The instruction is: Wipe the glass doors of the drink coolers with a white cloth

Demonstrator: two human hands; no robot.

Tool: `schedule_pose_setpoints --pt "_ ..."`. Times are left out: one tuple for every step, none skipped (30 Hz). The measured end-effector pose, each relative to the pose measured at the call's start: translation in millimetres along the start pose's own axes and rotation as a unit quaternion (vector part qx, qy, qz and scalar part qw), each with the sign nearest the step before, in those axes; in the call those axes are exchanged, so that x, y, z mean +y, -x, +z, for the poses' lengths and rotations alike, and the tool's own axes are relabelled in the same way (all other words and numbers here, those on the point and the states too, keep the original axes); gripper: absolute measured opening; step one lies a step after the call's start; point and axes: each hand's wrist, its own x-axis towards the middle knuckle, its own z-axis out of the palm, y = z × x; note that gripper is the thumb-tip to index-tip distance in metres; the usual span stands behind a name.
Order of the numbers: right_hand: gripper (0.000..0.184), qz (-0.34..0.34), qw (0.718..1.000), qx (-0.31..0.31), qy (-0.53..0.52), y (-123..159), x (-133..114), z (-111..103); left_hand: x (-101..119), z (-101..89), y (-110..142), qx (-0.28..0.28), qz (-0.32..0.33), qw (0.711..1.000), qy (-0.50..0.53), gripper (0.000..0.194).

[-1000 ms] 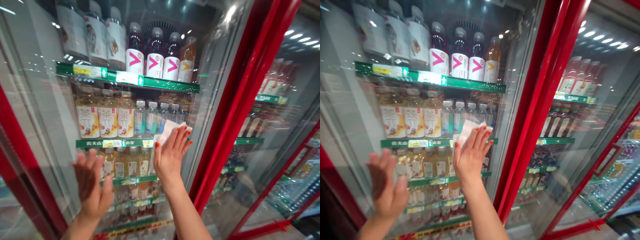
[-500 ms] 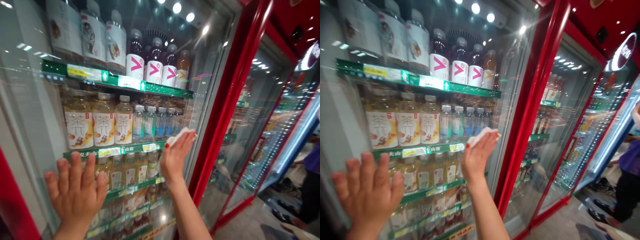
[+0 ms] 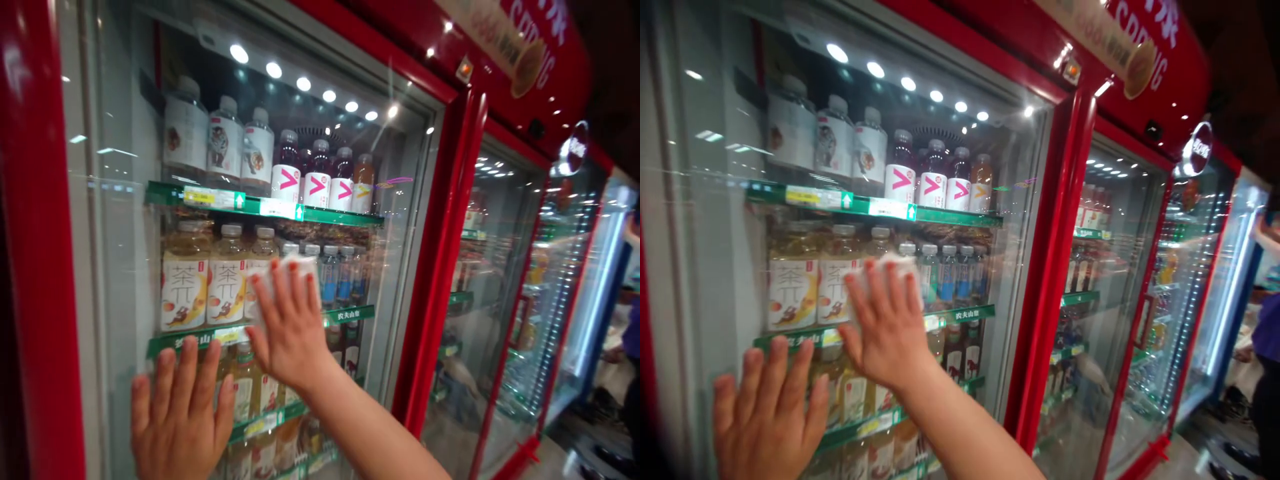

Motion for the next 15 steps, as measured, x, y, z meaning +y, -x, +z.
schedule_pose_setpoints --pt "0.08 -0.065 0.998 -0.023 -0.004 4.4 -5.6 -0.3 -0.3 0.0 -0.3 0.002 0.002 1.0 0.001 0.089" --pt "0.079 -0.085 0.996 -0.037 -0.002 10.7 -1.7 -1.6 -0.3 0.2 -0.3 0.005 0.003 1.0 0.001 0.089" --pt "0.078 -0.051 0.998 -0.04 0.004 16.3 11.0 -4.1 -0.1 0.5 -0.2 0.007 0.003 1.0 0.0 0.088" --pt "0.078 0.026 0.999 -0.031 0.012 18.8 30.0 -7.4 0.2 0.8 0.0 0.009 0.003 1.0 0.0 0.088" --pt "0.079 0.121 0.992 -0.011 0.019 16.8 50.9 -10.9 0.7 1.2 0.2 0.011 0.002 1.0 0.001 0.089" --pt "0.08 0.21 0.977 0.013 0.024 10.0 68.9 -13.7 1.2 1.5 0.3 0.012 0.001 1.0 0.002 0.089" --pt "0.082 0.275 0.96 0.035 0.027 -0.7 79.7 -15.3 1.6 1.7 0.2 0.013 -0.002 1.0 0.003 0.09" --pt "0.084 0.305 0.95 0.053 0.03 -13.5 80.6 -15.2 1.8 1.6 0.1 0.014 -0.007 1.0 0.004 0.09" --pt "0.085 0.296 0.952 0.063 0.035 -26.2 71.5 -13.5 1.8 1.3 -0.1 0.013 -0.01 1.0 0.005 0.09" --pt "0.085 0.257 0.964 0.063 0.037 -37.0 54.2 -10.7 1.6 0.8 -0.4 0.012 -0.011 1.0 0.006 0.089" --pt "0.085 0.183 0.981 0.058 0.04 -44.5 33.0 -7.4 1.4 0.2 -0.7 0.011 -0.009 1.0 0.009 0.089" --pt "0.087 0.083 0.995 0.03 0.037 -48.0 12.8 -4.8 1.3 -0.3 -0.9 0.012 -0.006 1.0 0.012 0.088" --pt "0.088 -0.006 0.999 0.003 0.032 -47.6 -1.4 -3.6 1.3 -0.8 -1.0 0.011 -0.004 1.0 0.014 0.088" --pt "0.089 -0.064 0.997 -0.021 0.03 -43.9 -5.7 -4.4 1.7 -1.1 -0.8 0.011 -0.004 1.0 0.015 0.088" --pt "0.089 -0.078 0.996 -0.037 0.029 -38.0 2.0 -7.4 2.3 -1.0 -0.3 0.011 -0.006 1.0 0.012 0.089"
